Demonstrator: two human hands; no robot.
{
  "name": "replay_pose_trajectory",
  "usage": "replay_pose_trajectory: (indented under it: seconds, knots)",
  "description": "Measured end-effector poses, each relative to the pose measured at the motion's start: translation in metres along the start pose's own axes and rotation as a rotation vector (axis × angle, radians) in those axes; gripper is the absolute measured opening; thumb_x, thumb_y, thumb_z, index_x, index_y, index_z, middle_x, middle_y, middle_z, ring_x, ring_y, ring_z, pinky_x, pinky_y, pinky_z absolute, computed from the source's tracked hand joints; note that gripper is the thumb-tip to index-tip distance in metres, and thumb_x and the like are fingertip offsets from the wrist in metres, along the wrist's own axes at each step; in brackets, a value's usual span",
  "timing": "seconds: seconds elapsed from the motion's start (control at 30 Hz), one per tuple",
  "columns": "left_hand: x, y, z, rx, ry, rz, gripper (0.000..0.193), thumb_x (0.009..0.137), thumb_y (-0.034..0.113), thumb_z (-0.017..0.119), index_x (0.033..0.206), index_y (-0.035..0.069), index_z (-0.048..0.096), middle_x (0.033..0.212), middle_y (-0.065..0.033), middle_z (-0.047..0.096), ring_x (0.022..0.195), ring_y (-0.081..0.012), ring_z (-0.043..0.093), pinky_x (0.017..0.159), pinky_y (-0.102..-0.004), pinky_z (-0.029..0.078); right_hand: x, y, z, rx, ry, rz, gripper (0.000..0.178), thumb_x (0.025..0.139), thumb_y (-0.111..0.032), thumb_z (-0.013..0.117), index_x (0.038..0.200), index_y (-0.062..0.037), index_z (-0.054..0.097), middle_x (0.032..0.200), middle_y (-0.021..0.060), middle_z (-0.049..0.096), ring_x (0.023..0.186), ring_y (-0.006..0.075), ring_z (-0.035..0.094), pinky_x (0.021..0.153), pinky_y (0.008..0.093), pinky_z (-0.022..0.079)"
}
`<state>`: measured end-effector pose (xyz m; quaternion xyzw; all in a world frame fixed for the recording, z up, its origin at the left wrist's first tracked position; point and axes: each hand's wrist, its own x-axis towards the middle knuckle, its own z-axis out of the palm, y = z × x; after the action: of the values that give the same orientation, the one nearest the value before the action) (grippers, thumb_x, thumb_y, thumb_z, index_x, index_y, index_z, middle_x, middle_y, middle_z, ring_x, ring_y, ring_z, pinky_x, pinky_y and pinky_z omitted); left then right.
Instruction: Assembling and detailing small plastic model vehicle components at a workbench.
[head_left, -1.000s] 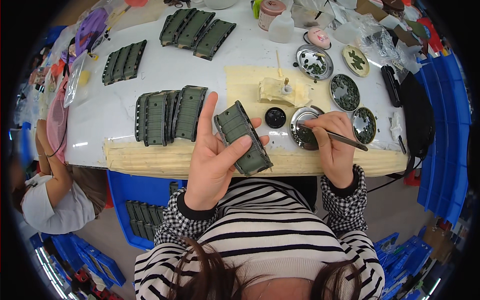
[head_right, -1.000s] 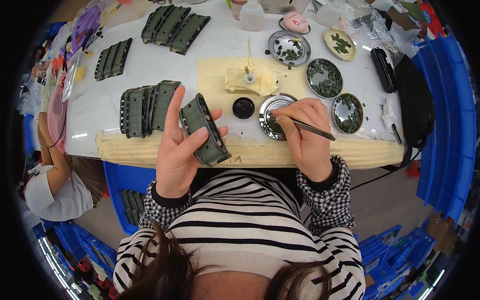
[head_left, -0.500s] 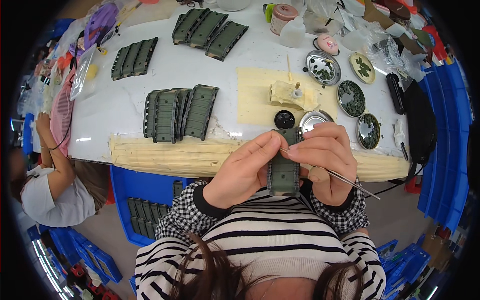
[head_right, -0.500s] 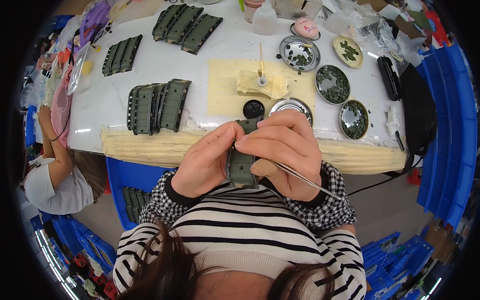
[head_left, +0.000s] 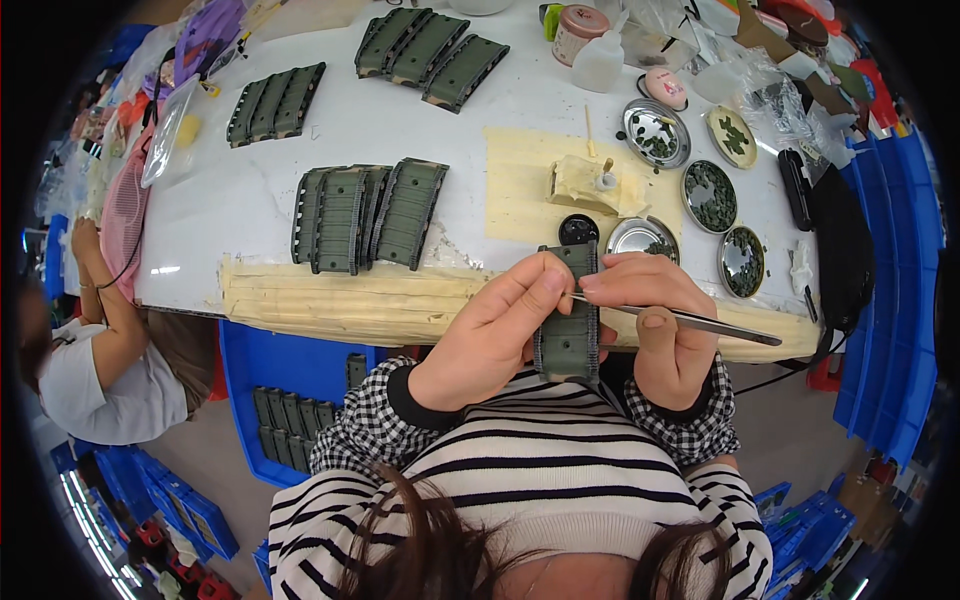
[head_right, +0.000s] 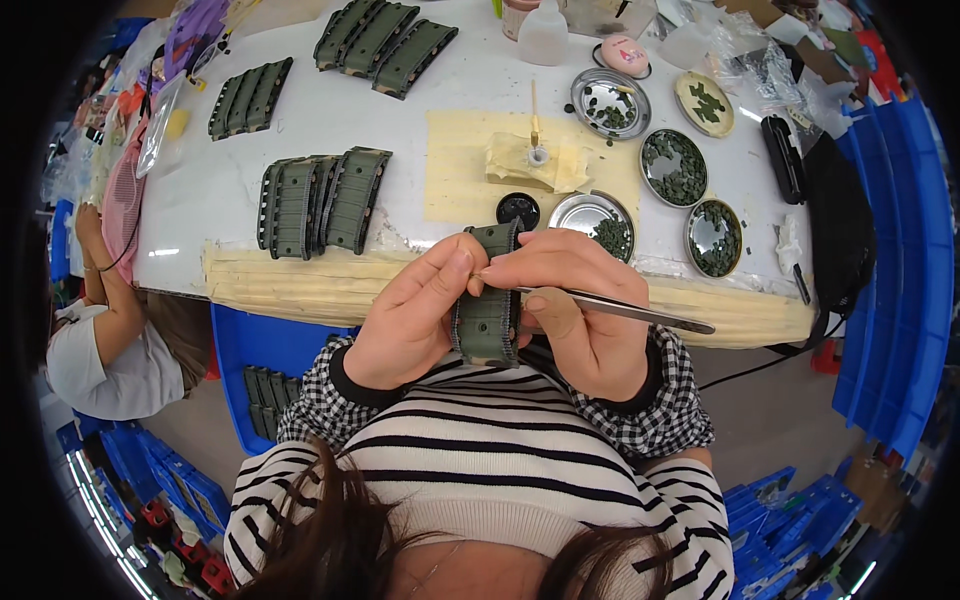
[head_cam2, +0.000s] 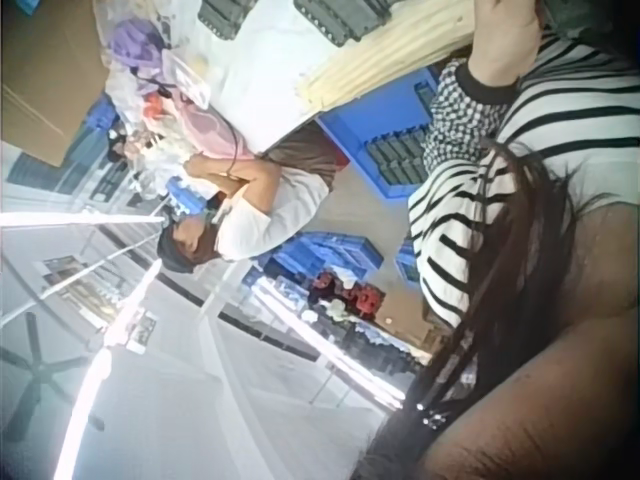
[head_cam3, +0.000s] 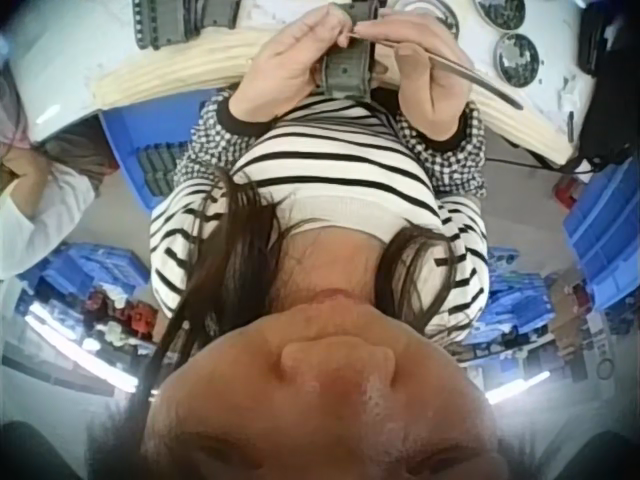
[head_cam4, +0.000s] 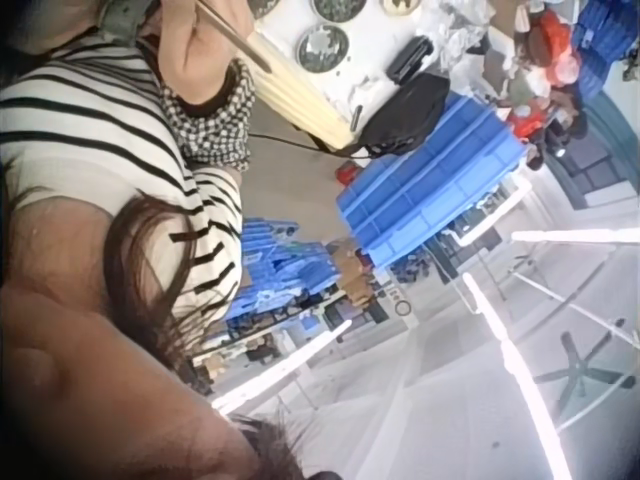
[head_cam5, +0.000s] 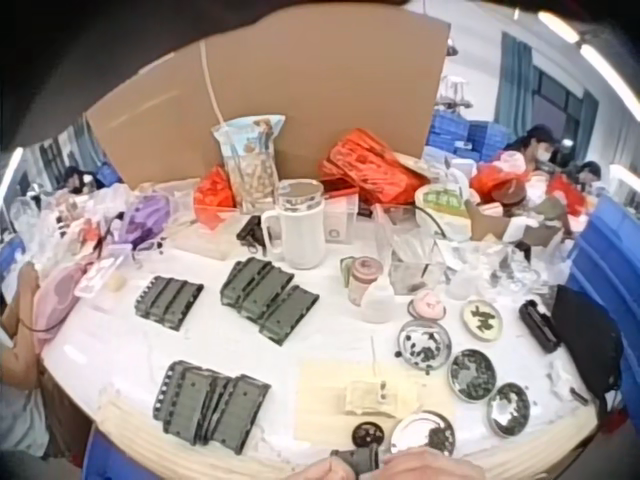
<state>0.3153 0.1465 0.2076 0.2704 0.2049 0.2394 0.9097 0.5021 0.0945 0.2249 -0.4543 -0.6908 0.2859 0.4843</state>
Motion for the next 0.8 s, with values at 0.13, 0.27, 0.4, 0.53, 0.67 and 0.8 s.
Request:
replay_pose_trajectory:
  seconds: [0.13,0.27,0.4,0.53,0.67,0.8]
  knots:
    - [0.000,-0.001,-0.001,0.013,0.003,0.014,0.028,0.106,0.029,0.032,0.098,0.005,0.042,0.096,-0.0068,0.051,0.091,-0.0196,0.060,0.081,-0.0362,0.054,0.000,-0.006,0.003,0.063,0.021,0.098,0.020,0.095,-0.009,0.051,0.101,0.0022,0.067,0.095,0.0140,0.068,0.091,0.0273,0.062,0.095,0.0386,0.047]
    - [0.000,-0.001,-0.002,0.017,-0.006,0.022,0.027,0.106,0.029,0.032,0.099,0.005,0.043,0.096,-0.0063,0.050,0.091,-0.0186,0.060,0.081,-0.0354,0.054,0.001,-0.006,0.003,0.051,0.017,0.075,0.022,0.097,-0.011,0.051,0.101,0.0026,0.067,0.096,0.0147,0.067,0.086,0.0234,0.063,0.095,0.0362,0.047]
    - [0.000,-0.002,-0.002,0.058,0.010,0.042,0.027,0.106,0.029,0.032,0.100,0.005,0.043,0.095,-0.0054,0.050,0.091,-0.0176,0.059,0.081,-0.0346,0.054,0.003,-0.001,0.003,0.003,0.011,0.003,0.023,0.098,-0.012,0.050,0.100,0.0029,0.067,0.095,0.0141,0.067,0.085,0.0230,0.064,0.095,0.0370,0.047]
    - [0.001,-0.005,-0.005,0.083,0.010,0.052,0.028,0.106,0.029,0.032,0.100,0.004,0.043,0.099,-0.0057,0.052,0.093,-0.0180,0.061,0.082,-0.0342,0.054,0.001,-0.004,0.005,0.048,0.038,0.081,0.025,0.099,-0.014,0.049,0.099,0.0023,0.068,0.093,0.0126,0.069,0.088,0.0252,0.063,0.096,0.0405,0.045]
    - [0.000,-0.005,-0.010,0.022,-0.005,0.045,0.019,0.104,0.021,0.036,0.113,0.005,0.042,0.111,-0.0110,0.054,0.102,-0.0234,0.063,0.087,-0.0376,0.054,-0.001,0.004,0.008,0.052,0.140,0.033,0.028,0.100,-0.016,0.047,0.098,0.0029,0.067,0.092,0.0119,0.069,0.090,0.0229,0.062,0.093,0.0389,0.046]
    - [-0.010,0.012,-0.003,0.066,0.124,0.177,0.051,0.097,0.004,0.048,0.142,0.011,0.024,0.125,-0.0196,0.052,0.111,-0.0287,0.061,0.091,-0.0397,0.053,-0.001,0.011,0.007,-0.089,0.315,0.114,0.023,0.098,-0.012,0.049,0.094,0.0018,0.067,0.089,0.0104,0.068,0.087,0.0244,0.059,0.082,0.0360,0.046]
